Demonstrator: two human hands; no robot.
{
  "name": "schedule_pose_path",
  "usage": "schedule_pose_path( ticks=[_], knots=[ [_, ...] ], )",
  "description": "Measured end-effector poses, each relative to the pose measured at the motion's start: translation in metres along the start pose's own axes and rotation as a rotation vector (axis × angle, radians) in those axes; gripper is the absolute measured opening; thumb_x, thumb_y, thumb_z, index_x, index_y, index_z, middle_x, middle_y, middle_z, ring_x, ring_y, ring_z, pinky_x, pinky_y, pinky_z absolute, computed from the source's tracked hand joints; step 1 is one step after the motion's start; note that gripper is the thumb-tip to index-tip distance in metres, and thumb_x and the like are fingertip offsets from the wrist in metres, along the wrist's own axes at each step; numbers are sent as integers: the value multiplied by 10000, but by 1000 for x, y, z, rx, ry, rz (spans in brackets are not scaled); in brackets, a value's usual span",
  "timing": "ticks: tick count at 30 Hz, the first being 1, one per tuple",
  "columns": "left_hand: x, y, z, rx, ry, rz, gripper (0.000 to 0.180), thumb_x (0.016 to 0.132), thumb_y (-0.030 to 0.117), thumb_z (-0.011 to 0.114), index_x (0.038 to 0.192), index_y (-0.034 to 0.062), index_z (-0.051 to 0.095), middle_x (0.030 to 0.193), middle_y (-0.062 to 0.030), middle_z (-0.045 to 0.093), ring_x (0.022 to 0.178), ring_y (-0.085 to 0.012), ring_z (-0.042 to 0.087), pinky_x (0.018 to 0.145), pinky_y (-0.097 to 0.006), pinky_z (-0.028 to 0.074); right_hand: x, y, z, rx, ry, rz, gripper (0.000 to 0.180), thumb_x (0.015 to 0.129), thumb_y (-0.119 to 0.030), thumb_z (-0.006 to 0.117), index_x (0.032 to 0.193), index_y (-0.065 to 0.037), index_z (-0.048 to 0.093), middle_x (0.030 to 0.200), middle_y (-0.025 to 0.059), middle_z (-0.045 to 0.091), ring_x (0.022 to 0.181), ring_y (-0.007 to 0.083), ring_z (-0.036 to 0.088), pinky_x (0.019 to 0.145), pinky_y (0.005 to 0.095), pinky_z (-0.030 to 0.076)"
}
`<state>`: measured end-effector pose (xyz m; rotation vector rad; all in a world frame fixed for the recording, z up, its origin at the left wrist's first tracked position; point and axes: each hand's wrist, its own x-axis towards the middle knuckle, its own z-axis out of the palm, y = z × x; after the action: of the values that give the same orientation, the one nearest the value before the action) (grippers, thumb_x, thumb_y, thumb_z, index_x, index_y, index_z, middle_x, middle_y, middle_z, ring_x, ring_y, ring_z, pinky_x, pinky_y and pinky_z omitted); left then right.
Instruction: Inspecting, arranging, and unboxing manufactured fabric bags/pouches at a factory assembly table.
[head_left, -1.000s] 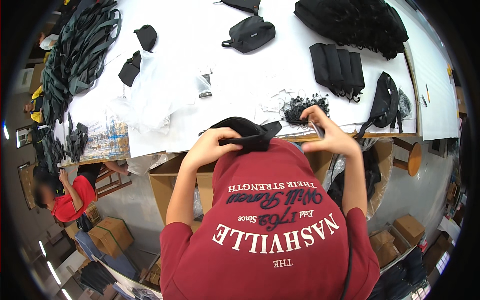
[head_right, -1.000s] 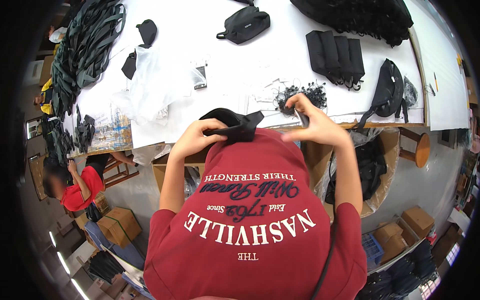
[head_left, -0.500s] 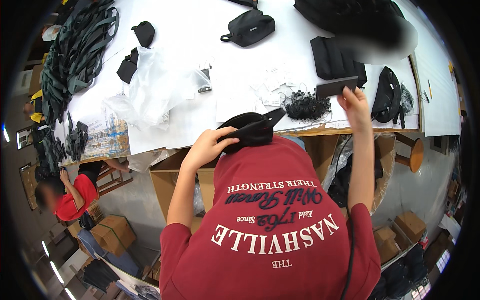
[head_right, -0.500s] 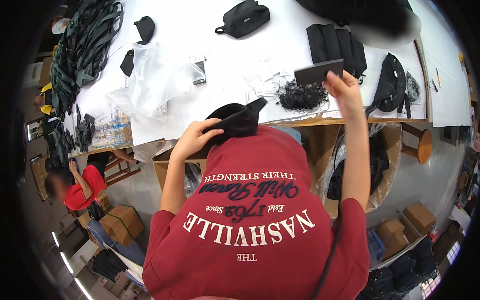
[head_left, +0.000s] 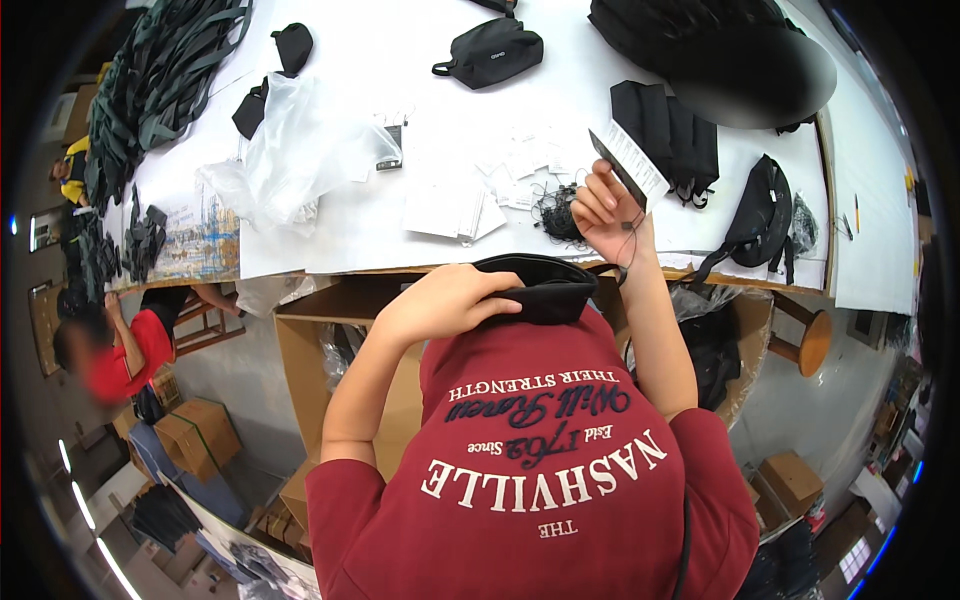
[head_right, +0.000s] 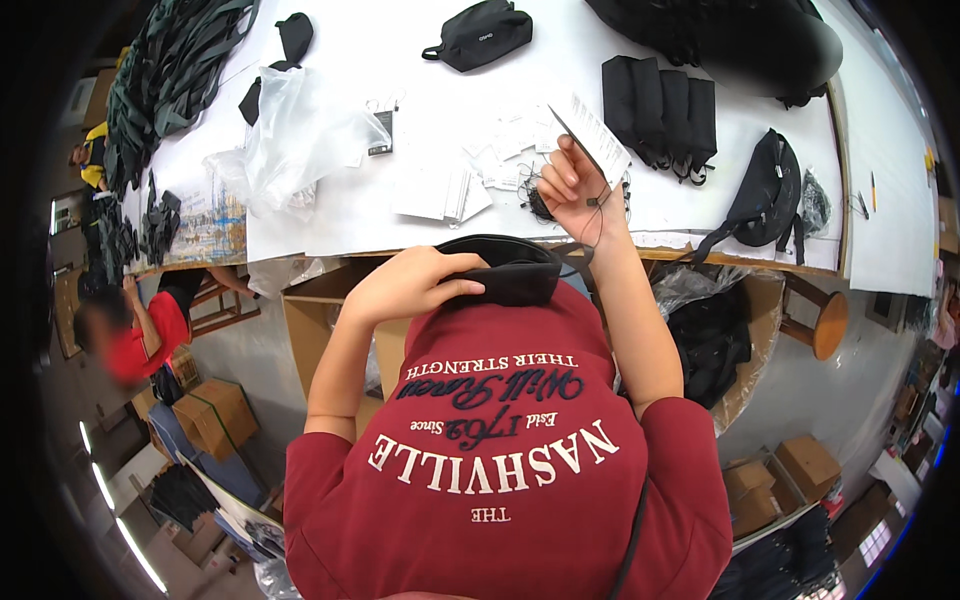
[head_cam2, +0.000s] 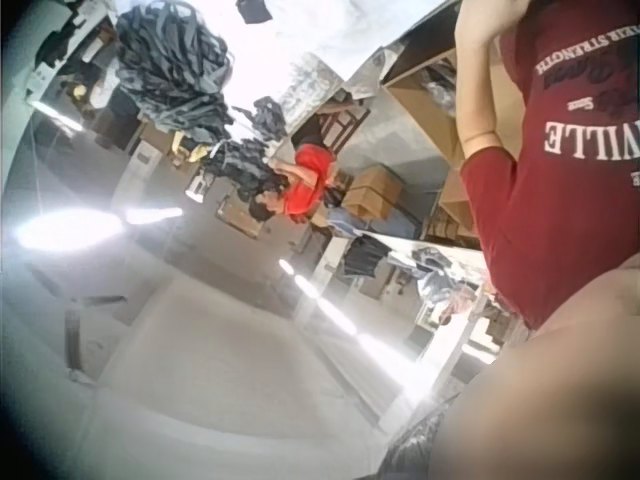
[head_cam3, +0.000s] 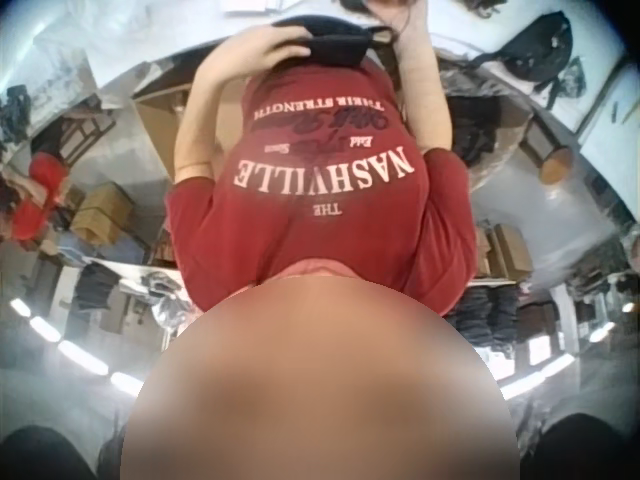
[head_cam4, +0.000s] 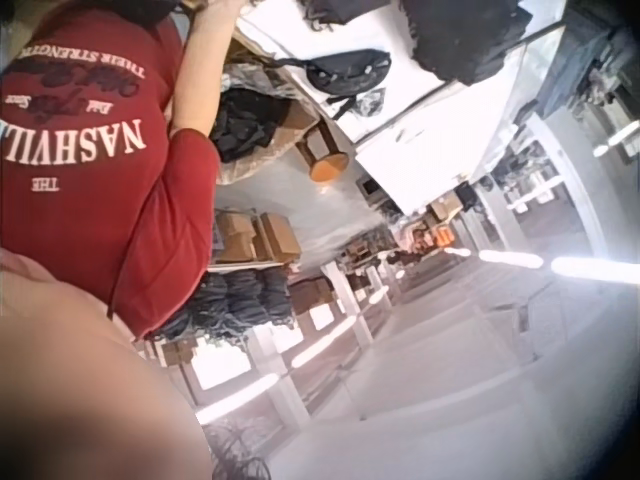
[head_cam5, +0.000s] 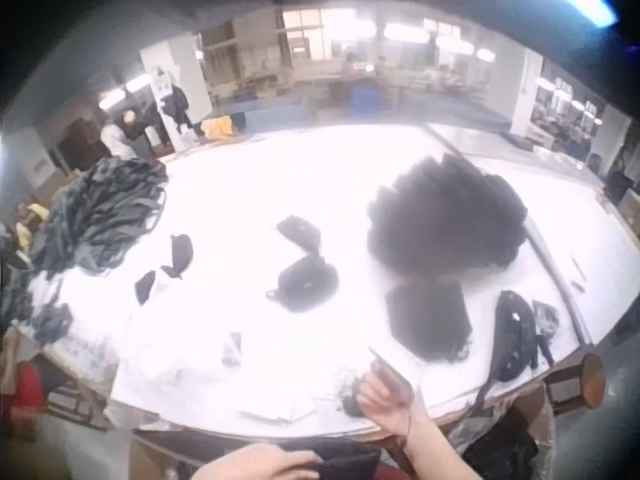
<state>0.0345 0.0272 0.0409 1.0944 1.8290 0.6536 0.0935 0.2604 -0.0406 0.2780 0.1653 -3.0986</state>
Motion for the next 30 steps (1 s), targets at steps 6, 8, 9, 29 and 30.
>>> schedule_pose_path(
  ticks=[6,8,9,29,30],
  knots=[
    [16,21,15,-96,-17,-65,239,866,272,597,970,68,530,642,-136,597,594,-314,563,556,-371,414,-29,-25,-19,-115,204,17,245,943,-257,487,897,-31,571,462,-26,275,399,74,244,435,225,215],
    [22,27,21,-119,-26,-56,242,857,254,614,957,57,515,635,-128,599,570,-303,550,537,-353,399,-31,-34,-19,-258,425,-77,248,911,-324,565,859,-83,598,463,-44,316,396,51,266,404,227,197],
    [25,35,22,-123,-24,-76,238,853,244,620,937,52,507,640,-129,602,574,-303,553,540,-350,400,-33,-41,-22,-441,548,-180,220,892,-314,606,820,-106,602,487,-73,377,391,23,272,393,212,169],
    [122,61,68,238,443,319,190,739,140,677,890,57,598,906,-83,554,952,-251,520,893,-387,398,-86,-107,22,-2109,78,218,287,777,-362,674,847,-89,729,606,117,622,527,255,591,527,329,437],
    [122,56,62,167,383,249,178,751,146,679,893,67,607,859,-91,563,962,-261,526,906,-370,390,-85,-109,24,-2046,47,92,306,766,-367,689,872,-83,728,581,118,608,499,239,576,512,323,422]
  ],
)
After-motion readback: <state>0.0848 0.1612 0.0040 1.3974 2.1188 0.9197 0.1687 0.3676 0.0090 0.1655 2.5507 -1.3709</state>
